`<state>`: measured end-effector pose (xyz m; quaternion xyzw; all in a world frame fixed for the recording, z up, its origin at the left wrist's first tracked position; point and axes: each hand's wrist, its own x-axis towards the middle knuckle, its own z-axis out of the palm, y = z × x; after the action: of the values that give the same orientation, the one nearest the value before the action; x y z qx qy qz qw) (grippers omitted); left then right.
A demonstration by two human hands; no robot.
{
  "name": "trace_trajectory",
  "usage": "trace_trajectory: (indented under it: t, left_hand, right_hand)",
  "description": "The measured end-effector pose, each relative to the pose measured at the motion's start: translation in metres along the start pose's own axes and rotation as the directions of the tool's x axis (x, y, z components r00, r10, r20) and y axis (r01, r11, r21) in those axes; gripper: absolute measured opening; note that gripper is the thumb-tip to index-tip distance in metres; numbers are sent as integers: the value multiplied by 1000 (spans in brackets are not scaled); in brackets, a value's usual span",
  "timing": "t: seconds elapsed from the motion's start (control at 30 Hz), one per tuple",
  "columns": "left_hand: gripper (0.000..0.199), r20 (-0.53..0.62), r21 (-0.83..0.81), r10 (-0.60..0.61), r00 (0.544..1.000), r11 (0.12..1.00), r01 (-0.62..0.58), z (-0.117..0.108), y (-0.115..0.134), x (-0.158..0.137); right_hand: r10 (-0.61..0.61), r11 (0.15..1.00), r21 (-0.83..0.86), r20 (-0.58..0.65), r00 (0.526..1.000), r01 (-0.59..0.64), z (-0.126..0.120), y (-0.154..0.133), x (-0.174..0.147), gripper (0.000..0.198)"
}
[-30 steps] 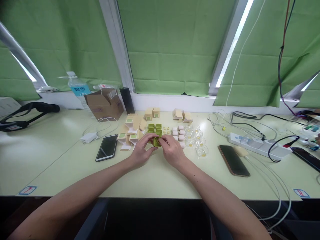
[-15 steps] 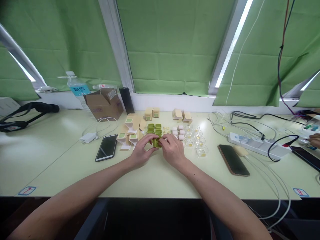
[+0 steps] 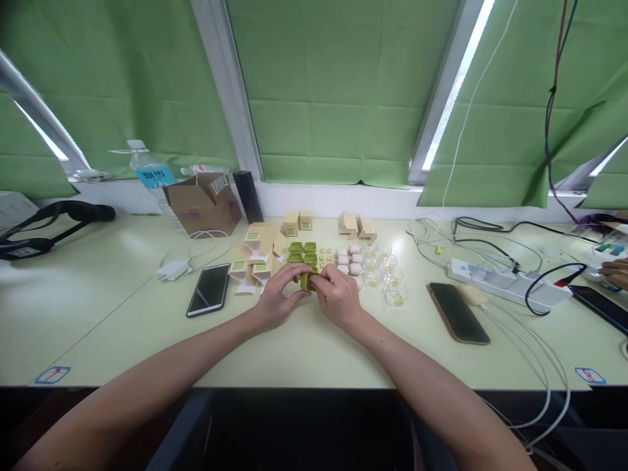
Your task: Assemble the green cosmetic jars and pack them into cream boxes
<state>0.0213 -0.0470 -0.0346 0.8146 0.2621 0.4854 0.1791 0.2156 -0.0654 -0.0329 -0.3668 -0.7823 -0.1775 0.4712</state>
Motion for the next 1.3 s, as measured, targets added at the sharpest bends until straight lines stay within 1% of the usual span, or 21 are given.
trace_trajectory:
  t: [0.13, 0.27, 0.43, 0.57, 0.77, 0.83, 1.03, 1.2, 1.3]
  left_hand:
    - [40, 7, -19, 24, 1000, 1000, -24, 0, 1, 0]
    - [38, 6, -9, 22, 1000, 1000, -22, -1, 0, 0]
    - [39, -1, -11, 23, 1000, 1000, -23, -3, 0, 1]
    - [39, 3, -19, 25, 1000, 1000, -25, -5, 1, 3]
    - [38, -9, -66, 6, 1000, 998, -7, -5, 0, 5]
    - [39, -1, -81, -6, 1000, 997, 6, -5, 1, 5]
    - [39, -3, -93, -28, 1000, 995, 27, -5, 3, 4]
    - [38, -16, -96, -12, 1000, 995, 11, -5, 2, 6]
    - [38, -18, -96, -4, 1000, 995, 2, -5, 3, 6]
  right_hand:
    - [-32, 996, 89, 24, 999, 30, 3, 5, -3, 26]
    - [-51, 991, 128, 62, 997, 43, 5, 9, -5, 28]
    - [-104, 984, 148, 28, 994, 98, 7, 13, -6, 28]
    - [-106, 985, 140, 31, 994, 100, 7, 14, -6, 29]
    - [-114, 984, 128, -53, 992, 120, 6, 11, -3, 28]
    - [-118, 982, 141, -58, 991, 125, 6, 11, -3, 27]
    - [-77, 977, 196, -23, 997, 80, 6, 9, -3, 28]
    - [-32, 969, 244, -44, 999, 42, 5, 3, 0, 31]
    - [-13, 973, 230, -69, 998, 28, 4, 2, 1, 27]
